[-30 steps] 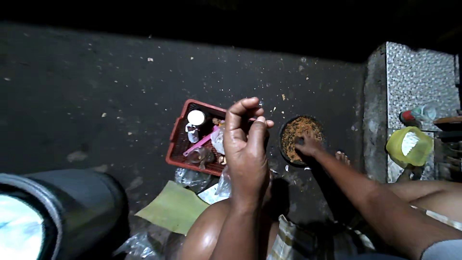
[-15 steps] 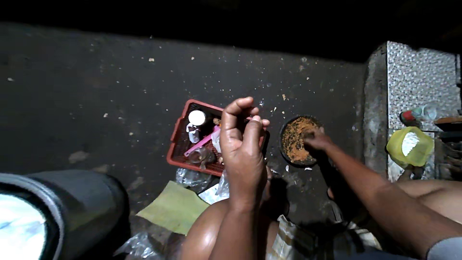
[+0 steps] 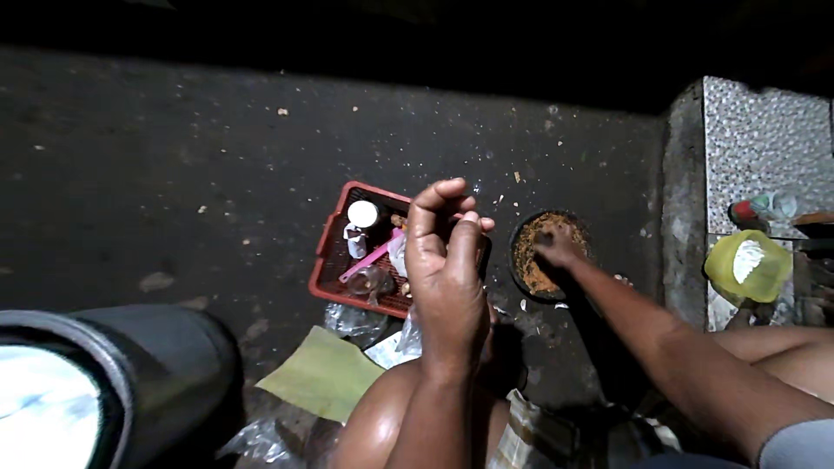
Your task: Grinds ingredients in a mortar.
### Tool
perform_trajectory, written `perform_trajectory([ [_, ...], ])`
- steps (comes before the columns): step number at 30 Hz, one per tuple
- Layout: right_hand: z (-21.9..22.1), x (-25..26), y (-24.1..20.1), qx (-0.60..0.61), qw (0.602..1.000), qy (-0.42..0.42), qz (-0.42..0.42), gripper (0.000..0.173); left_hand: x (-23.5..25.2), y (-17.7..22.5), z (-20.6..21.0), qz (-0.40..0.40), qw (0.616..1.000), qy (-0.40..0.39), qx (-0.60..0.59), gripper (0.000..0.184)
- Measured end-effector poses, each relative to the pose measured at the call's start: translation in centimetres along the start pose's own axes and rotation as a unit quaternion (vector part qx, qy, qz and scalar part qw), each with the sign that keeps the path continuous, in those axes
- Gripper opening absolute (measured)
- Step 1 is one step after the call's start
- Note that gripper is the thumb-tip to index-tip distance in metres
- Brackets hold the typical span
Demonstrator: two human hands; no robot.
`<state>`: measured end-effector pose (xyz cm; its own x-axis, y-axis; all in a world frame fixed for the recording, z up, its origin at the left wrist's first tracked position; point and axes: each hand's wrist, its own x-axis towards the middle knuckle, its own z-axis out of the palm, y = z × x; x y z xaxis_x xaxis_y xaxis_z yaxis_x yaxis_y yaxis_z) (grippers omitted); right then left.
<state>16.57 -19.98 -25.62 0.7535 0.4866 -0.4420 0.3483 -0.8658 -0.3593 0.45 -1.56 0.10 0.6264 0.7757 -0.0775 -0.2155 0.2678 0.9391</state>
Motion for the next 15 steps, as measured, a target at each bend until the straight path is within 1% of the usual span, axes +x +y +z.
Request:
perform_trajectory([
  [1,0.0,-0.2,-0.4,-0.028,0.992,-0.114,0.039,0.063,0.2,0.0,0.0,0.004,1.000,0.002,-0.003,0.030],
  [2,0.6,-0.9,-0.5,-0.063,0.985,-0.157,0.039,0.063,0.3,0.0,-0.1,0.006,1.000,0.002,-0.005,0.029],
  [3,0.9,-1.4,-0.2,-0.094,0.981,-0.169,0.028,0.062,0.4,0.0,-0.2,0.007,1.000,0.002,-0.007,0.029],
  [4,0.7,-1.5,0.5,-0.108,0.981,-0.160,0.021,0.061,0.5,-0.2,-0.2,0.007,1.000,0.003,-0.009,0.029],
  [6,-0.3,-0.2,1.0,-0.102,0.986,-0.124,0.037,0.059,0.4,-0.3,-0.5,0.005,1.000,0.006,-0.006,0.029],
  [9,-1.9,1.2,0.3,-0.065,0.989,-0.091,0.093,0.062,-0.1,-0.2,-0.6,0.000,1.000,0.000,-0.009,0.029],
  [11,-1.9,1.2,0.0,-0.019,0.989,-0.094,0.115,0.063,-0.1,-0.1,-0.4,0.003,1.000,0.004,-0.016,0.029],
  [12,-1.5,0.7,-0.4,-0.015,0.987,-0.118,0.108,0.065,-0.1,0.0,-0.5,0.006,1.000,0.008,-0.017,0.029],
  [14,0.3,-1.6,-0.6,-0.058,0.985,-0.152,0.051,0.063,-0.1,0.0,-0.7,0.010,1.000,0.014,-0.017,0.029],
  [15,1.1,-2.5,-0.2,-0.081,0.985,-0.153,0.025,0.063,-0.1,-0.1,-0.8,0.011,1.000,0.013,-0.018,0.030],
])
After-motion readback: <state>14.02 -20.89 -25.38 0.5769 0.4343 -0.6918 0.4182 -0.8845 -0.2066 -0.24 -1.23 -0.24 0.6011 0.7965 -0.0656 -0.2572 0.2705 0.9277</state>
